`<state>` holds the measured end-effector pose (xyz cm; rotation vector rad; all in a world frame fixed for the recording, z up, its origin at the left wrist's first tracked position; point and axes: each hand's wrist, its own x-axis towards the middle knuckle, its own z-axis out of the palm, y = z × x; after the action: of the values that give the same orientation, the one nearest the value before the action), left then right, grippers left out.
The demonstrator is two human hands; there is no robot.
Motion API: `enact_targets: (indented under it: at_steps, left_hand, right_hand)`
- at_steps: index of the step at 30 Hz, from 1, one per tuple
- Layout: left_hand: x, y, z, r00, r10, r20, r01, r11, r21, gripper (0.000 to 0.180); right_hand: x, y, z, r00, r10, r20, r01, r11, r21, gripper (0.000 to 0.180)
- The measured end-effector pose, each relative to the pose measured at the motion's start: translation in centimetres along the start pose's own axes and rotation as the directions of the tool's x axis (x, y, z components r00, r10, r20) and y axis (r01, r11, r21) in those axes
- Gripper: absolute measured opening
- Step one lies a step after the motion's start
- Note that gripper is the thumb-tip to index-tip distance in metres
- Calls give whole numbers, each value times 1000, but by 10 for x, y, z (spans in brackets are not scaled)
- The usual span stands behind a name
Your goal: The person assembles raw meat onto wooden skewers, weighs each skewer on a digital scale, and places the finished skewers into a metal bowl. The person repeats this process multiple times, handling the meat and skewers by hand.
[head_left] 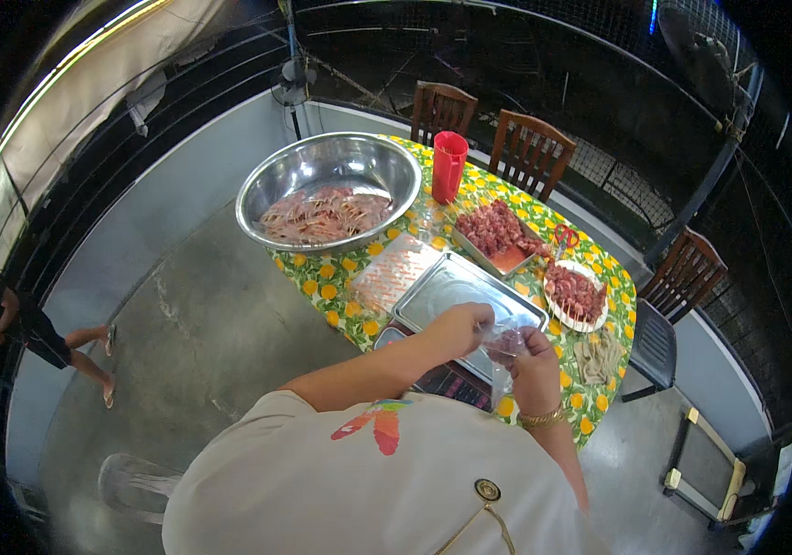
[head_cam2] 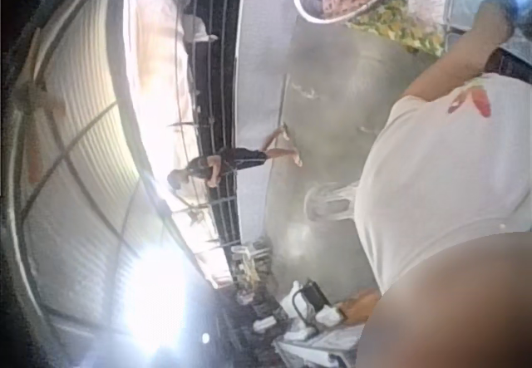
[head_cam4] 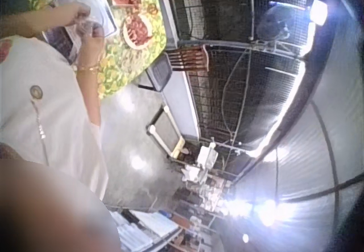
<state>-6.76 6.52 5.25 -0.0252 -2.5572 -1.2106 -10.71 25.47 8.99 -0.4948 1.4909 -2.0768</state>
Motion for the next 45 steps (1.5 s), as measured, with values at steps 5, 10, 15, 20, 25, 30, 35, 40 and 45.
enact_targets:
  at_steps: [5, 10, 15, 20, 25, 30, 35, 40, 45]
  left_hand:
    - [29, -3, -4, 890, -382, 247, 448, 640, -624, 17]
    - [43, 21, 16, 889, -371, 268, 419, 426, -802, 17]
    - [29, 10, 50, 851, -255, 458, 520, 291, -803, 12]
    - [31, -10, 45, 815, -225, 535, 528, -93, -844, 11]
    - [33, -17, 11, 812, 237, 533, 579, -221, -785, 18]
    - [18, -7, 6, 858, 60, 511, 509, 37, -860, 19]
    - [19, 6, 8, 966, -201, -161, 144, 940, -309, 27]
    - [37, 2, -11, 886, 101, -452, -150, 986, -73, 25]
    - [22, 13, 8, 915, 282, -289, -228, 952, 207, 20]
  right_hand:
    - [-19, -5, -25, 962, 161, 222, -139, 984, -113, 19]
    - [-6, 22, -53, 996, 84, 32, -89, 977, 196, 18]
    - [9, 16, -64, 948, 149, -283, 84, 736, 672, 22]
    - [5, -6, -50, 987, 153, -48, -84, 749, 657, 21]
    - [19, -12, -58, 986, 164, 31, -149, 780, 608, 23]
    - [38, -10, -55, 1000, 1, 13, -7, 865, 501, 20]
    - [31, -7, -17, 994, -105, -43, 101, 991, -84, 21]
    - [29, 2, 0, 956, -279, -88, 138, 696, -704, 41]
    - [46, 8, -19, 760, -567, -317, 408, 796, -446, 34]
